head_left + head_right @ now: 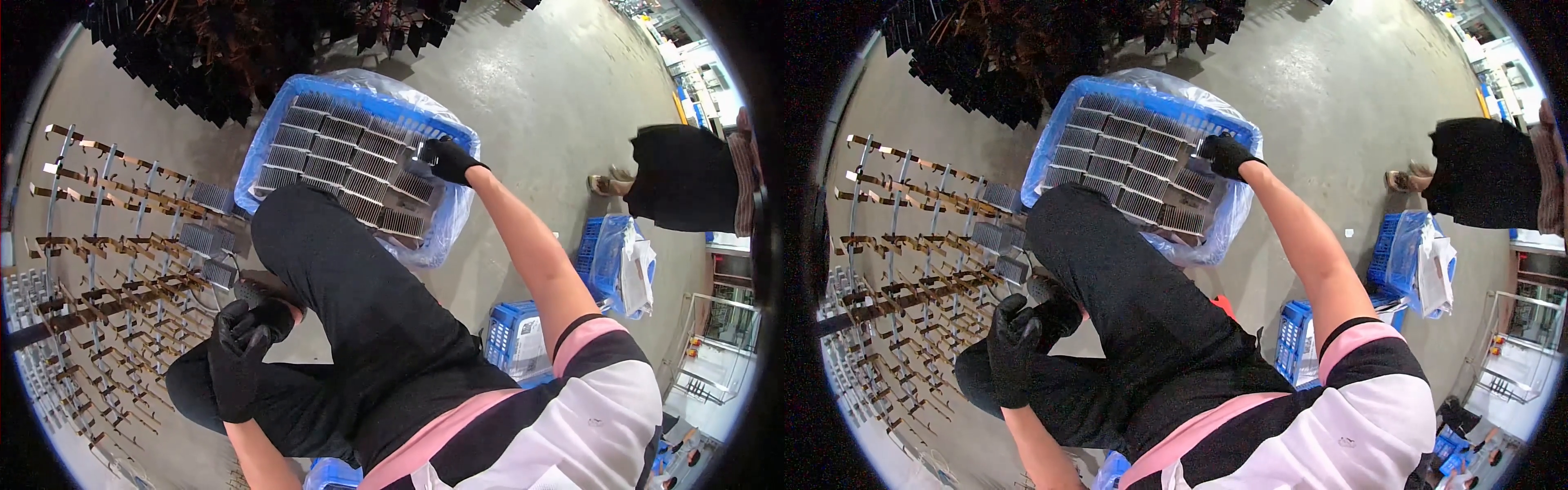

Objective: Packing finished metal parts from industrial racks into plastic crates and transporting them.

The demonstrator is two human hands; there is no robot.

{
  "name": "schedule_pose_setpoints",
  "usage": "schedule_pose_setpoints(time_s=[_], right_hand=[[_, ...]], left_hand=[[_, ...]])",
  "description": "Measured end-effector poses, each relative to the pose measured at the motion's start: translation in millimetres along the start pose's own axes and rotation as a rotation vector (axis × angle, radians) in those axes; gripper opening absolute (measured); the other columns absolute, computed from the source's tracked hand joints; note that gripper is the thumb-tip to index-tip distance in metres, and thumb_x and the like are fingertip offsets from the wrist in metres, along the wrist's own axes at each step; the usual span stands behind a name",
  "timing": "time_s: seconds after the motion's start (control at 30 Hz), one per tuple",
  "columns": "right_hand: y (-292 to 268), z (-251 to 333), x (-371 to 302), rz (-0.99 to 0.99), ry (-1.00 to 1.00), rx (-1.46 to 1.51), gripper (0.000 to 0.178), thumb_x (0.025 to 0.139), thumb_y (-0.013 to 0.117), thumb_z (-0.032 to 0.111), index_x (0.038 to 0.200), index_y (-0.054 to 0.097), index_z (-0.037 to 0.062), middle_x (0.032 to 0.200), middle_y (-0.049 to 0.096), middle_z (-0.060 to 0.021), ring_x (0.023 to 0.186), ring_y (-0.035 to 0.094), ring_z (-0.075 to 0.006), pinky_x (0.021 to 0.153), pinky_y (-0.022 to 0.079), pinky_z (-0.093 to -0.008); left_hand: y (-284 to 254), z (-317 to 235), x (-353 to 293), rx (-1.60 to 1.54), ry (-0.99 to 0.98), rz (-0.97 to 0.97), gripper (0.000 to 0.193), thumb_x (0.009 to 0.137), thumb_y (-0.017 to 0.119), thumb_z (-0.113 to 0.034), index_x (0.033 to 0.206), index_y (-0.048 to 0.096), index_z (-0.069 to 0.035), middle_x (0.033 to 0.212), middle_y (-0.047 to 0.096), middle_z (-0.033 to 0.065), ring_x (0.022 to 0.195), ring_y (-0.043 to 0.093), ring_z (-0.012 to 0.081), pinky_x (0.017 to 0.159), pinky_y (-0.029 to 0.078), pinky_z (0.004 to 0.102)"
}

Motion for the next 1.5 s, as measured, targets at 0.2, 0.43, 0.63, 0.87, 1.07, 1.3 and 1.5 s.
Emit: schedule_pose_setpoints(time_s=[0.2,0.43,0.63,0.87,1.07,1.3,1.5], right_hand=[[15,10,-3,-0.031,0.190,-0.105,0.047,0.073,0.071,0.037,0.108,0.060,0.0077,0.106,0.060,-0.0199,0.090,0.059,-0.0384,0.076,0.049,-0.0469],[-3,36,-31,-0.489,0.079,-0.054,0.050,0.073,0.070,0.040,0.110,0.055,0.0085,0.102,0.059,-0.0211,0.091,0.060,-0.0385,0.073,0.049,-0.0495],[20,88,-30,-0.117,0.172,-0.224,0.041,0.075,0.067,0.031,0.107,0.058,0.0067,0.093,0.060,-0.0222,0.089,0.059,-0.0386,0.075,0.047,-0.0484],[34,58,-27,-0.208,0.087,-0.337,0.039,0.077,0.064,0.032,0.102,0.059,0.0028,0.089,0.060,-0.0220,0.086,0.058,-0.0385,0.072,0.045,-0.0488],[18,110,-36,-0.274,0.009,-0.254,0.033,0.073,0.065,0.027,0.097,0.059,0.0053,0.089,0.060,-0.0204,0.084,0.060,-0.0380,0.070,0.047,-0.0483],[62,129,-60,-0.126,-0.037,-0.097,0.037,0.072,0.067,0.027,0.099,0.056,0.0044,0.089,0.061,-0.0192,0.085,0.060,-0.0374,0.070,0.048,-0.0482],[67,121,-58,-0.156,-0.019,-0.160,0.048,0.076,0.063,0.030,0.117,0.056,0.0058,0.095,0.059,-0.0226,0.091,0.058,-0.0392,0.068,0.048,-0.0496]], left_hand=[[-2,16,0,0.010,-0.020,0.012,0.047,0.086,0.066,-0.015,0.125,0.046,0.001,0.113,0.057,0.0146,0.104,0.056,0.0198,0.085,0.049,0.0323],[-3,14,3,0.100,0.070,-0.015,0.048,0.085,0.067,-0.012,0.126,0.045,0.002,0.108,0.060,0.0146,0.098,0.059,0.0205,0.083,0.050,0.0316],[0,9,0,-0.050,-0.024,-0.087,0.044,0.078,0.072,-0.011,0.116,0.053,0.001,0.102,0.064,0.0145,0.095,0.063,0.0203,0.082,0.050,0.0326],[2,19,2,-0.034,-0.007,-0.066,0.043,0.078,0.070,-0.009,0.116,0.053,0.002,0.101,0.063,0.0145,0.093,0.062,0.0197,0.082,0.050,0.0325],[-6,20,0,0.102,0.027,-0.017,0.050,0.084,0.069,-0.015,0.125,0.046,0.001,0.109,0.061,0.0137,0.098,0.058,0.0184,0.086,0.049,0.0318],[1,0,5,0.200,0.110,-0.082,0.045,0.077,0.071,-0.012,0.116,0.054,0.002,0.100,0.063,0.0142,0.090,0.062,0.0200,0.081,0.049,0.0323],[-2,0,-2,0.205,0.068,-0.094,0.045,0.077,0.071,-0.016,0.115,0.055,0.002,0.099,0.063,0.0143,0.091,0.062,0.0217,0.082,0.049,0.0339]])
Point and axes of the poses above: each hand's wrist, its own x-axis towards the middle knuckle, its own y-axis out of the palm, z = x × y, the point moved 6 cm from there along x, towards the middle knuckle
